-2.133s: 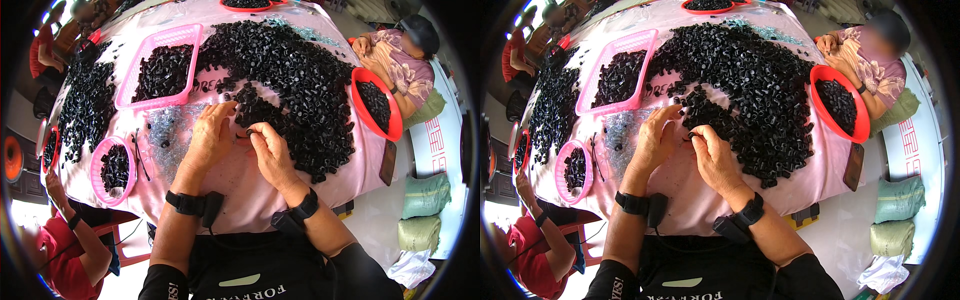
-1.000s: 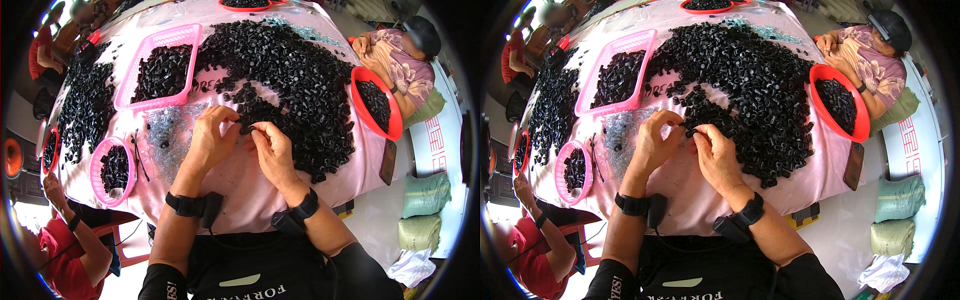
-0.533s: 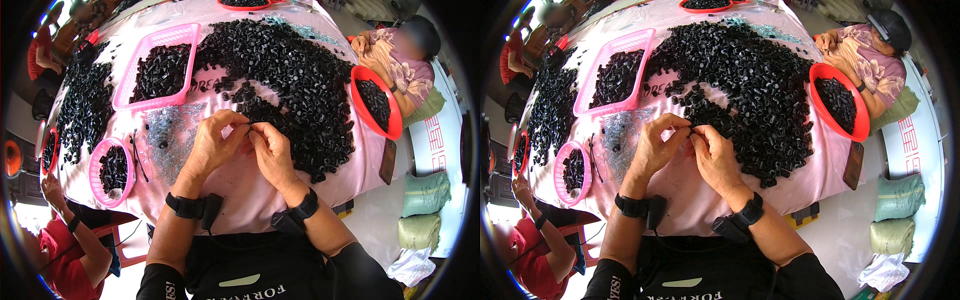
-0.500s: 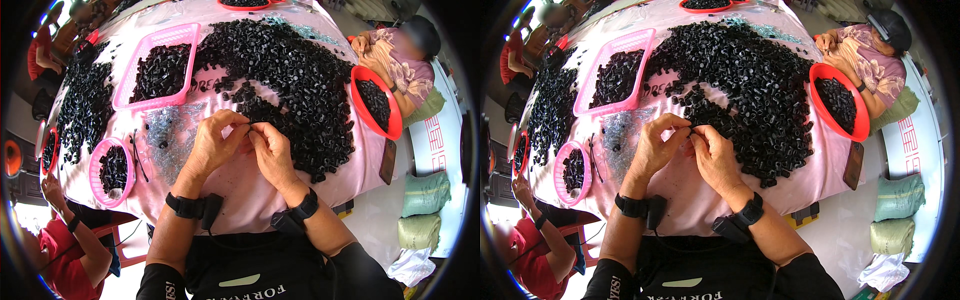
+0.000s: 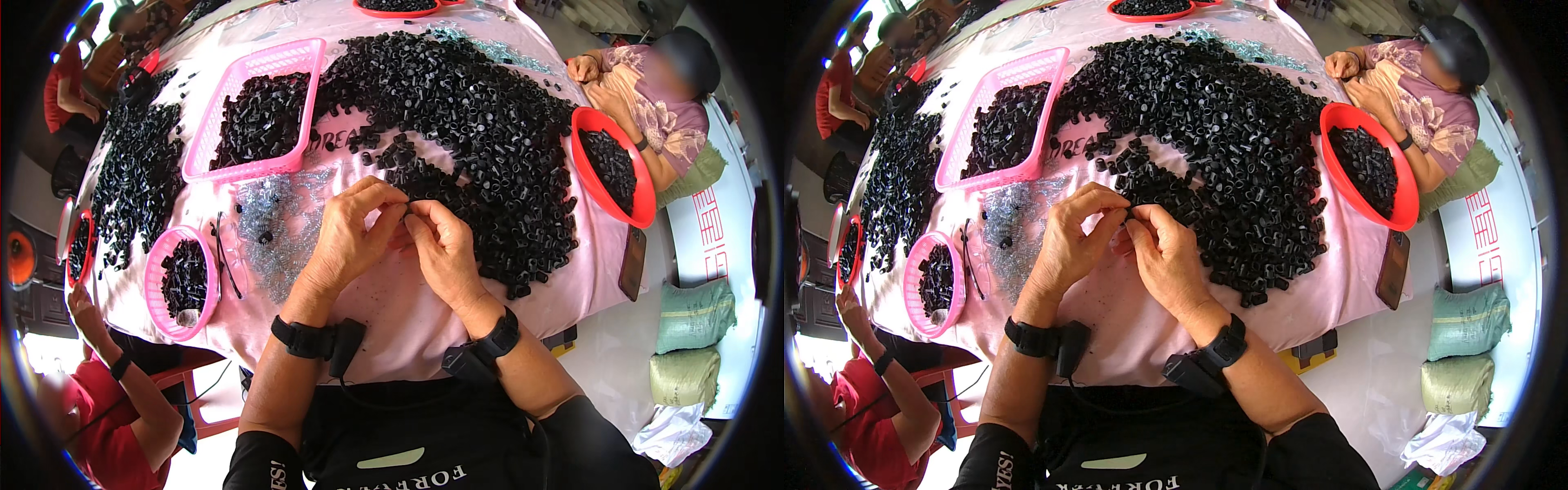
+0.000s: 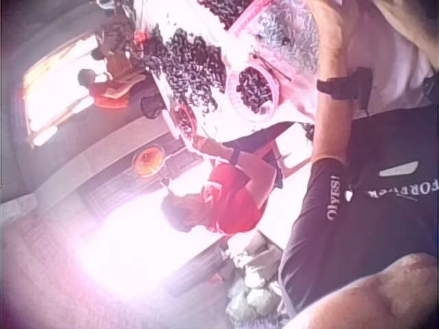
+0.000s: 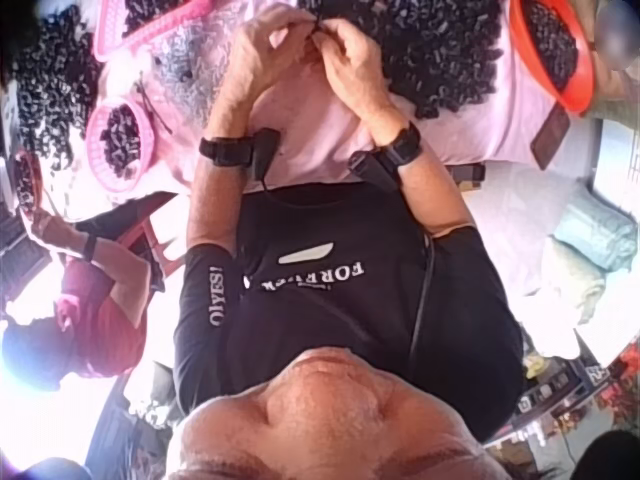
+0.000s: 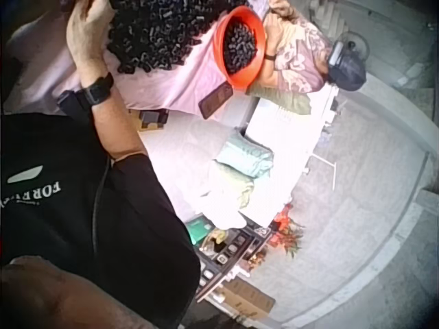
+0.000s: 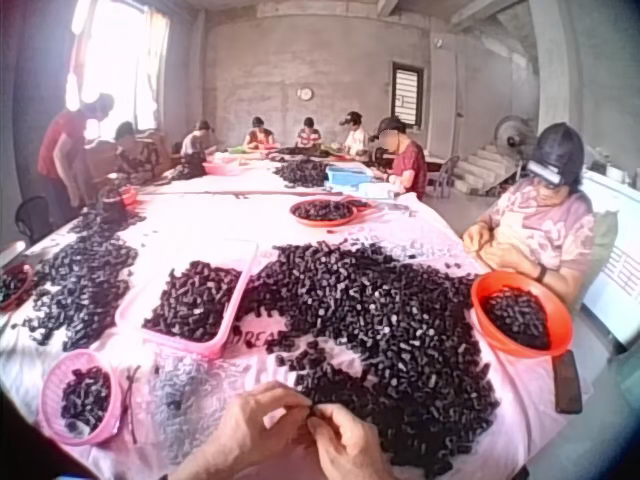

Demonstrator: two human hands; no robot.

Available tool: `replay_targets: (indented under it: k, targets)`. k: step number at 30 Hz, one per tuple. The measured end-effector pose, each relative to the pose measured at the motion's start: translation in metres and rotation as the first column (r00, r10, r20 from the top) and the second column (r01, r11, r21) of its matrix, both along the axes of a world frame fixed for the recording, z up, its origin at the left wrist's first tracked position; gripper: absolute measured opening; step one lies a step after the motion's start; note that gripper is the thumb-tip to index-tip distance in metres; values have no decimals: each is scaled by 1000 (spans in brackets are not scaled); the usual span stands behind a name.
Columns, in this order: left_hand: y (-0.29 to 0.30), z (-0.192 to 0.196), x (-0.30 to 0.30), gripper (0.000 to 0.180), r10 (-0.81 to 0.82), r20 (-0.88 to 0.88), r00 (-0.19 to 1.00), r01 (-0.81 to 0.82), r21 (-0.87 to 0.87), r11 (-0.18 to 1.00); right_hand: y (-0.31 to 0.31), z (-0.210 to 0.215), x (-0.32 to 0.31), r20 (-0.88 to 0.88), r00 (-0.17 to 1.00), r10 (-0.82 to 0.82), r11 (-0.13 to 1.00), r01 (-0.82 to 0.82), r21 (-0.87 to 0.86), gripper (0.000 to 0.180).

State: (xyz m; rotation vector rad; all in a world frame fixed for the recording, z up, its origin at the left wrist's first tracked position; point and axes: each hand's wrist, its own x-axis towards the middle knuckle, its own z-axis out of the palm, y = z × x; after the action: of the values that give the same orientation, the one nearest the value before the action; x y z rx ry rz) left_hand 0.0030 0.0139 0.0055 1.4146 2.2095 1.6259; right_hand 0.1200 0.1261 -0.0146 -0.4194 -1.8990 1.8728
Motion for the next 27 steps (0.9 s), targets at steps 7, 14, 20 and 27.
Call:
replay_targets:
  k: [7,14,20,27]
  targets:
    - [-4,1,-4,18,-91,-105,990,91,-5,996,1,6,2,-52,998,-48,999,47,-13,18]
    - [-3,6,8,49,-131,-138,982,113,-127,985,3,6,1,-68,994,-84,995,88,50,21]
    - [-4,6,6,48,-95,-149,984,73,-147,986,2,-1,-1,-34,996,-81,992,84,93,23]
    - [-2,1,6,45,-89,-202,975,61,-140,988,1,6,2,-32,997,-70,992,73,102,26]
